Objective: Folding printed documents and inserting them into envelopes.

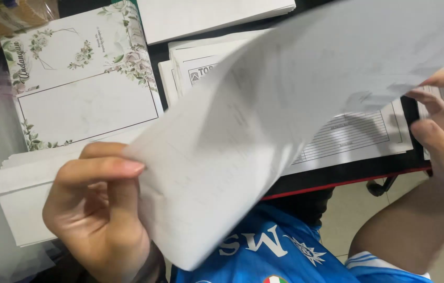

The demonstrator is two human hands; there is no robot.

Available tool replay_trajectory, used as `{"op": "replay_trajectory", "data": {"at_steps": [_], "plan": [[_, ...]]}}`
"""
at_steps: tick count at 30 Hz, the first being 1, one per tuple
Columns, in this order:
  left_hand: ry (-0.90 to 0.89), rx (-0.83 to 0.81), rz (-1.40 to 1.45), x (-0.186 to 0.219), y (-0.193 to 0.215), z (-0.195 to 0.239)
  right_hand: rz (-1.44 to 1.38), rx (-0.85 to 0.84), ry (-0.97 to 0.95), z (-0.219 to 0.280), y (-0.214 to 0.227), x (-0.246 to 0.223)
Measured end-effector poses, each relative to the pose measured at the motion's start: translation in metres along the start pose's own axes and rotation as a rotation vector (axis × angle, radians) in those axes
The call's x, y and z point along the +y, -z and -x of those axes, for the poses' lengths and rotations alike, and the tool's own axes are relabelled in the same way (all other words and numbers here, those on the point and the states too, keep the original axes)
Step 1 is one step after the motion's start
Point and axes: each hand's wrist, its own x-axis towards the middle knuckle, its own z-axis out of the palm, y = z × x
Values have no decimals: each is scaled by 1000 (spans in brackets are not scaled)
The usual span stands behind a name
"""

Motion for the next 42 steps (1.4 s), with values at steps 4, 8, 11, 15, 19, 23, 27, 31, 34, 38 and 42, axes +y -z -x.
{"op": "replay_trajectory", "data": {"at_steps": [4, 8, 11, 15, 19, 23, 27, 31, 34, 38, 42], "plan": [[127, -114, -139, 9, 4, -11, 45, 153, -142, -22, -23, -24], [197, -302, -165, 13, -1, -19, 15, 108, -328, -56, -46, -61], [182, -180, -103, 0, -5, -15, 62, 148, -304, -52, -55, -45], [102, -122, -242, -10, -8, -9, 112, 151, -287, -52, -65, -48], [206, -214, -70, -12, -21, -1, 33, 344, -154, -37, -79, -41], [299, -277, 232, -20, -31, 10, 133, 312, 117, -19, -80, -37], [318, -280, 297, -21, -38, 13, 168, 265, 139, -14, -91, -60], [282, -248, 304, -23, -43, 13, 186, 40, 378, -21, -115, -89], [227, -204, 243, -30, -48, 14, 214, -88, 334, -30, -130, -129], [221, -229, 281, -36, -49, 13, 144, -268, 263, -30, -120, -148], [243, -376, 333, -37, -45, 11, 168, -70, 292, -27, -92, -98]]}}
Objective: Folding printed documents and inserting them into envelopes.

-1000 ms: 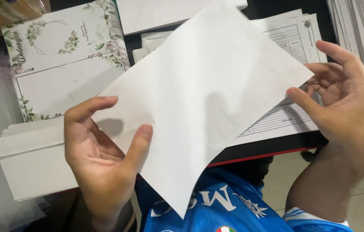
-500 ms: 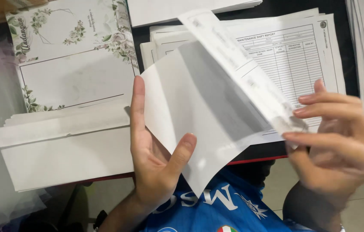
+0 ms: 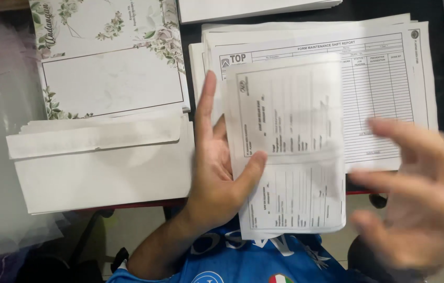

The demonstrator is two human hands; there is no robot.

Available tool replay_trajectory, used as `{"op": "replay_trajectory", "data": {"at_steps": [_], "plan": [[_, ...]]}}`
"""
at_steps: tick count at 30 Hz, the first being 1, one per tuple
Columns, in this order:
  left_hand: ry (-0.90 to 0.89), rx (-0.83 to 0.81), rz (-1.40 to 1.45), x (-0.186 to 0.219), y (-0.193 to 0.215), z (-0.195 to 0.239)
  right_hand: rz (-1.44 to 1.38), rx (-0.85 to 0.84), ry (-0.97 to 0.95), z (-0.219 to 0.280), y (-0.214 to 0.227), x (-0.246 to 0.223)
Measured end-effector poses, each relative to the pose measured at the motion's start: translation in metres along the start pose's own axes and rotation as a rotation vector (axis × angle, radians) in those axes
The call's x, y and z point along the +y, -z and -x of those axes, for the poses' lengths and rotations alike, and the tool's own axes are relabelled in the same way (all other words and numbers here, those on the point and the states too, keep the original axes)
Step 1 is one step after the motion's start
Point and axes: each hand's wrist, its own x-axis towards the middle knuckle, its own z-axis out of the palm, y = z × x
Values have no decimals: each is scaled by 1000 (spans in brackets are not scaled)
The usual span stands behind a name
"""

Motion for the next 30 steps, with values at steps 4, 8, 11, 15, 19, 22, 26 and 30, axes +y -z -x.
{"op": "replay_trajectory", "data": {"at_steps": [4, 8, 11, 15, 19, 22, 26, 30], "plan": [[224, -217, 216, 10, -2, 0, -242, 187, -487, -31, -2, 9], [276, -321, 77, 20, -4, -2, -509, 181, -716, -50, -8, 13], [232, -191, -115, 11, -7, -1, -446, 242, -721, -40, -11, 12], [52, -201, -336, 3, -1, 1, -314, 275, -760, -33, -7, 15], [53, -275, -351, 1, 1, 4, -139, 144, -731, -25, 4, 19], [20, -301, -340, -2, 0, 5, -27, 15, -795, -39, 15, 8], [-53, -416, -458, 1, 2, 4, 173, -219, -528, -49, 25, 6], [41, -527, -410, 7, -3, 0, 197, -202, -362, -59, 25, -3]]}}
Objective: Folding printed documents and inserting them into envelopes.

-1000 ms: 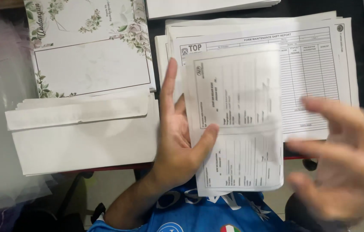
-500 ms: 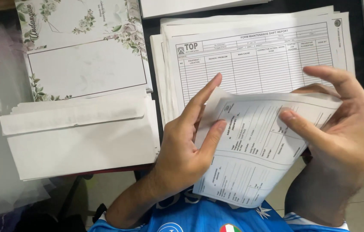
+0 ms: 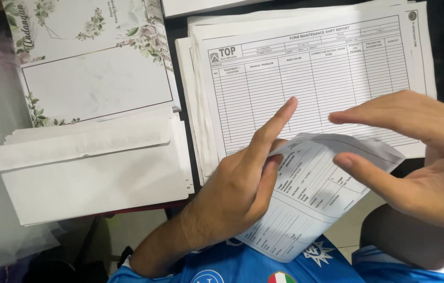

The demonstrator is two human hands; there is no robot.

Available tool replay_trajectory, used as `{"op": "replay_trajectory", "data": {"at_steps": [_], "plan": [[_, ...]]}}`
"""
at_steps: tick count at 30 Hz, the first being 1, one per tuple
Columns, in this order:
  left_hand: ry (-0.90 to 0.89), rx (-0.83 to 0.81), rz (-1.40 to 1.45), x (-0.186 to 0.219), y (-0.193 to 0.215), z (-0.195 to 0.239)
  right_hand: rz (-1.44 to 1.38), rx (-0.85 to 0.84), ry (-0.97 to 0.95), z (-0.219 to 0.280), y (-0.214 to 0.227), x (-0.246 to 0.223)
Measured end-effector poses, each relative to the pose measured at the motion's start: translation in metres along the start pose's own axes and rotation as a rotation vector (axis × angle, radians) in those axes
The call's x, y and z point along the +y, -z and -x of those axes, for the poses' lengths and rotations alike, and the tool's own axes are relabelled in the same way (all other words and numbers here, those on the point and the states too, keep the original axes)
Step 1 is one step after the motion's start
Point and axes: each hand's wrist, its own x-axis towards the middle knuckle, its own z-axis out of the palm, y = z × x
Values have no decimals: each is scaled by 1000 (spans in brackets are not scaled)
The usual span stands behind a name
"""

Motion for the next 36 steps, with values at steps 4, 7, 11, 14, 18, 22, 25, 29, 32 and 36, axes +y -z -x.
{"op": "replay_trajectory", "data": {"at_steps": [4, 7, 11, 14, 18, 22, 25, 29, 32, 36], "plan": [[-43, 28, -42, -4, -5, -2, 3, -54, 17, -14, -3, -12], [-89, 136, -96, -7, -8, -3, -18, -23, 21, -16, -9, -8], [-91, 221, -112, -11, -10, -1, -49, -27, -14, -17, -13, -2], [-84, 227, -128, -3, -6, -5, -87, -16, -23, -19, -15, -4], [-98, 215, -138, -8, -6, -5, -76, -29, -10, -20, -15, -2], [-57, 205, -122, -5, -5, -6, -111, -8, -26, -21, -15, -4], [-28, 190, -83, -5, -4, -7, -97, -13, -24, -21, -16, -2], [7, 189, -75, -5, -4, -8, -93, -10, -29, -20, -18, 3], [3, 203, -78, -7, -5, -8, -105, -12, -5, -23, -17, 1], [27, 219, -100, -7, -5, -8, -109, -6, -21, -23, -17, -1]]}}
